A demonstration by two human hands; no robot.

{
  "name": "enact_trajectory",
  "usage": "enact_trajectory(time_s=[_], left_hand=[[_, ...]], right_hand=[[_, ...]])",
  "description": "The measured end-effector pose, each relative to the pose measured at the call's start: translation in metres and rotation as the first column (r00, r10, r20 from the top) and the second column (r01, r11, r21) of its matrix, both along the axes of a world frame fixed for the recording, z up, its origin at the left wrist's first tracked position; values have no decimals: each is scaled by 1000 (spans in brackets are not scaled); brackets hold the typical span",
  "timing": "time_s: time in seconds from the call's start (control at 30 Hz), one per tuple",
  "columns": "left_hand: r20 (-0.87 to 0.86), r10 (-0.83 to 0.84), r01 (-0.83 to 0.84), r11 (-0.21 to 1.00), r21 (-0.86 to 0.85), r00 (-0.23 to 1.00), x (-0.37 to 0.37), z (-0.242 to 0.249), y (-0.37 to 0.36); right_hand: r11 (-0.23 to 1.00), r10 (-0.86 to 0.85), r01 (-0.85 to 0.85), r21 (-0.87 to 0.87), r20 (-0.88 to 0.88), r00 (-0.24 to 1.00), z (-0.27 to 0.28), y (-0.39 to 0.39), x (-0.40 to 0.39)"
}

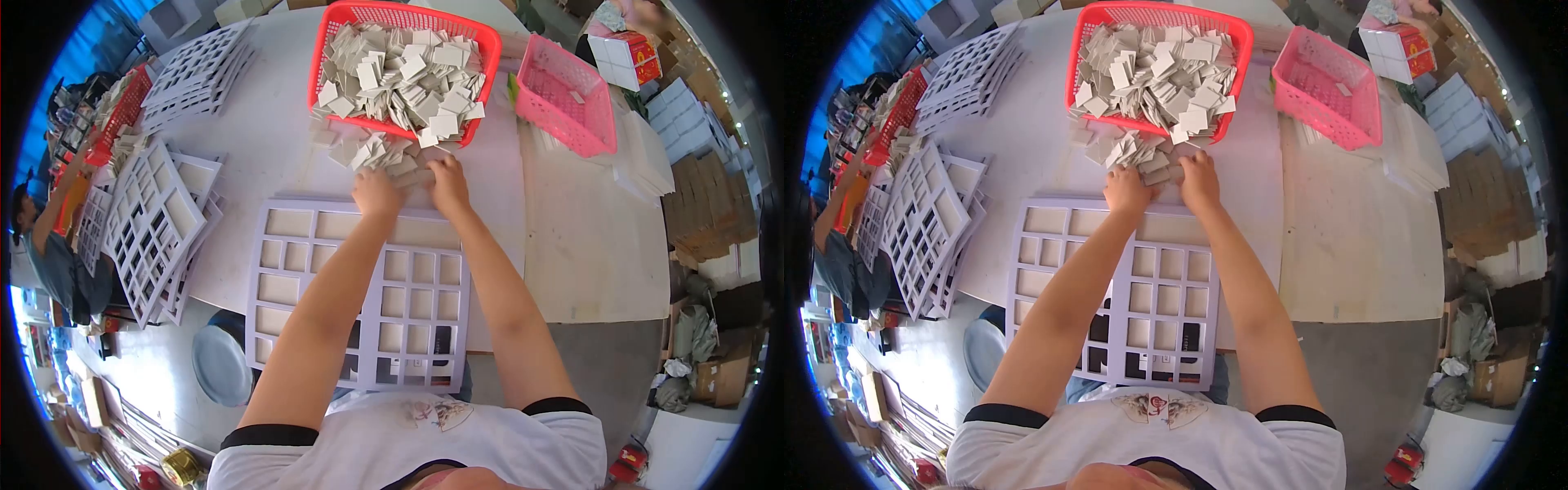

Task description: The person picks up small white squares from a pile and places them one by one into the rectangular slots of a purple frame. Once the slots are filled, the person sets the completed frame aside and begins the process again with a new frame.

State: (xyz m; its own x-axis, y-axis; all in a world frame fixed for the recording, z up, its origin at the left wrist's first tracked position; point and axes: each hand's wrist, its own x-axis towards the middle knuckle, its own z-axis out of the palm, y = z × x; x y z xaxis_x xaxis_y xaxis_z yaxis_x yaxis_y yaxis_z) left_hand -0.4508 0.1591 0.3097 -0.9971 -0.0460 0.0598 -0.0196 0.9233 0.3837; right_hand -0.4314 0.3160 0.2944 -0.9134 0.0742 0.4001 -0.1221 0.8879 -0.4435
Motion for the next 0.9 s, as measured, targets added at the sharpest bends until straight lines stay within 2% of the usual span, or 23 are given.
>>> enact_trajectory(time_s=[0.03,0.1,0.13,0.2,0.23,0.3,0.33,0.4,0.47,0.53,0.63,0.73,0.77,0.9], left_hand=[[-44,12,-12,1000,4,999,2,-9,3],[4,-4,3,981,196,1000,5,0,-2],[22,-17,10,958,288,1000,5,3,-8],[-212,-34,117,912,392,977,9,-2,-29],[-328,-31,179,883,434,944,11,-4,-37],[-206,-85,182,838,514,975,42,43,-54],[-147,-113,177,814,554,983,61,58,-64],[28,-268,186,738,649,963,85,44,-92],[168,-475,206,636,743,864,123,47,-114],[301,-527,199,695,691,795,164,67,-123],[344,-634,248,657,712,692,206,60,-137],[335,-630,289,680,674,701,240,62,-137],[285,-625,331,682,652,727,248,61,-136],[136,-615,454,697,556,777,264,57,-134]], right_hand=[[1000,1,-1,25,16,1000,2,2,-1],[997,-1,-3,73,47,999,9,5,0],[1000,7,-6,23,-10,1000,14,8,7],[997,9,-19,-78,-129,992,29,12,24],[965,-20,6,-264,-51,999,42,13,38],[800,-27,91,-594,115,993,63,10,78],[740,52,42,-671,120,991,64,14,99],[590,224,74,-804,251,942,67,15,143],[521,375,179,-834,413,830,66,15,186],[501,431,210,-840,452,781,60,10,223],[569,333,207,-796,453,827,61,-3,264],[652,245,155,-742,400,883,52,-11,285],[679,219,135,-722,374,901,49,-12,289],[690,174,124,-713,330,928,47,-14,296]])
